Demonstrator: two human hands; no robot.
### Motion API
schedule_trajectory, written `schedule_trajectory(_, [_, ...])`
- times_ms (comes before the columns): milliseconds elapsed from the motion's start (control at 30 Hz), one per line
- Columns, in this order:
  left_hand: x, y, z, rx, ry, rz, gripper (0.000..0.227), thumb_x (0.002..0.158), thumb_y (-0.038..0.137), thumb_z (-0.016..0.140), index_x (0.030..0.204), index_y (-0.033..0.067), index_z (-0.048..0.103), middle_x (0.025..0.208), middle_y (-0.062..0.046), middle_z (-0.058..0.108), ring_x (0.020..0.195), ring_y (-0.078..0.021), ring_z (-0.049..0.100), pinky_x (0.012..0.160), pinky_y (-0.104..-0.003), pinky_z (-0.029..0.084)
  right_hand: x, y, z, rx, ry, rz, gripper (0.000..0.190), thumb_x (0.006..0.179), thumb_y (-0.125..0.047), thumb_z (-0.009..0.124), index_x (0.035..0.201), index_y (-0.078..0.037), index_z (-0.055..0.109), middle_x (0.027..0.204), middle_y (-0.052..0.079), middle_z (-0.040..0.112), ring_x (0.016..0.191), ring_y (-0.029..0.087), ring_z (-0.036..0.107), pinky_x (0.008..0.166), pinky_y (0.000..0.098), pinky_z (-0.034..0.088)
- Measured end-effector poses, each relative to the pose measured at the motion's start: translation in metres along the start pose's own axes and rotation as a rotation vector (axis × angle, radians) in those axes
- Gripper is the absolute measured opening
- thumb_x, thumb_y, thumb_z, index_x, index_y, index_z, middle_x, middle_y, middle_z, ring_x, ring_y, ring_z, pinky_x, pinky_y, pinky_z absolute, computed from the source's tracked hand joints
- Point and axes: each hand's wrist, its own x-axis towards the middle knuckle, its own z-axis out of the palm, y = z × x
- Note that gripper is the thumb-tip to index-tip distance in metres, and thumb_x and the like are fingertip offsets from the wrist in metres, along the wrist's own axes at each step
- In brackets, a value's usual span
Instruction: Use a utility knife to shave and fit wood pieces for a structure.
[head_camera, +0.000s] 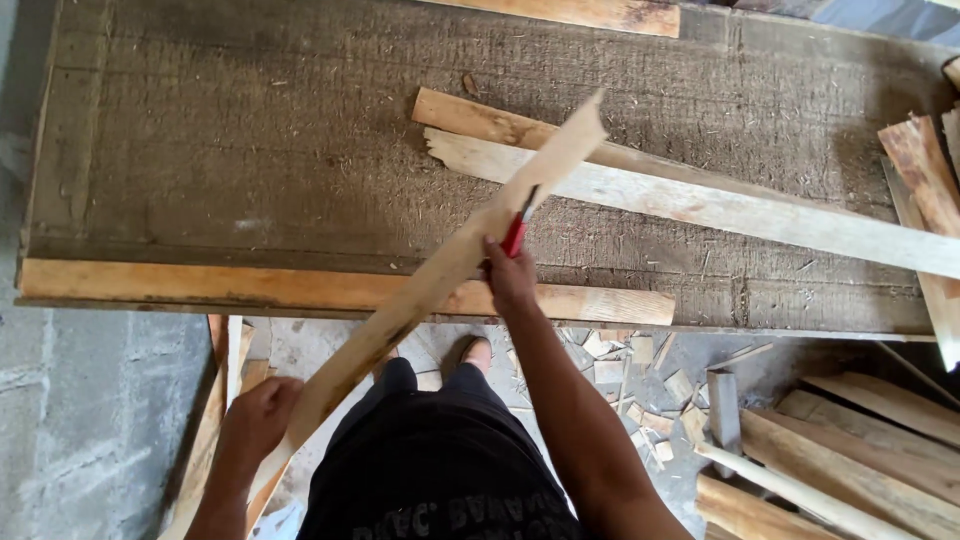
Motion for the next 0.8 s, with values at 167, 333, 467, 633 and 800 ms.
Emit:
schedule_trajectory(167, [0.03,0.073,0.013,-0.13,0.04,0.071,0.029,0.097,0.03,0.066,0.11,0.0058,0.075,0.091,-0.018,0.076,0.08,-0.0277,0.075,0.073,-0.037,0.057,-0.038,0.047,0.068,-0.117,-0.112,0.105,0.021,0.095,-0.023,0.076,0.092,-0.004,0.068,0.075,0.004,0.068,0.058,0.013,0.06,0.046,0.0272,0.047])
schedule_trajectory(333, [0.051,0.083,0.028,-0.328,0.052,0.044,0.032,0.097,0.028,0.067,0.118,0.0038,0.07,0.091,-0.016,0.076,0.08,-0.0226,0.073,0.072,-0.034,0.056,-0.072,0.068,0.107,-0.168,-0.242,0.223,0.021,0.092,-0.025,0.072,0.105,-0.009,0.069,0.09,0.003,0.075,0.074,0.013,0.071,0.056,0.0286,0.055])
schedule_trajectory(467, [0.055,0.048,0.034,-0.321,0.15,0.011,0.034,0.099,0.027,0.066,0.124,0.005,0.072,0.088,-0.016,0.076,0.077,-0.0182,0.07,0.071,-0.034,0.055,-0.071,0.053,0.106,-0.377,-0.337,0.133,0.026,0.095,-0.028,0.068,0.11,-0.007,0.067,0.091,0.006,0.076,0.073,0.016,0.072,0.056,0.0299,0.054])
schedule_trajectory(633, [0.04,0.009,0.023,-0.279,0.306,-0.138,0.035,0.102,0.032,0.067,0.124,0.0048,0.074,0.084,-0.016,0.075,0.073,-0.0202,0.068,0.071,-0.035,0.053,-0.047,0.039,0.08,-0.624,-0.191,0.112,0.041,0.103,-0.038,0.064,0.109,0.002,0.065,0.077,0.005,0.065,0.06,0.012,0.056,0.052,0.0291,0.047])
schedule_trajectory(800, [0.031,-0.008,0.016,-0.221,0.427,-0.15,0.039,0.102,0.036,0.071,0.119,0.0008,0.075,0.092,-0.02,0.075,0.079,-0.0261,0.072,0.073,-0.037,0.055,-0.033,0.024,0.063,-0.547,-0.234,-0.066,0.037,0.106,-0.039,0.053,0.111,-0.004,0.063,0.073,0.001,0.056,0.057,0.009,0.056,0.049,0.0275,0.047])
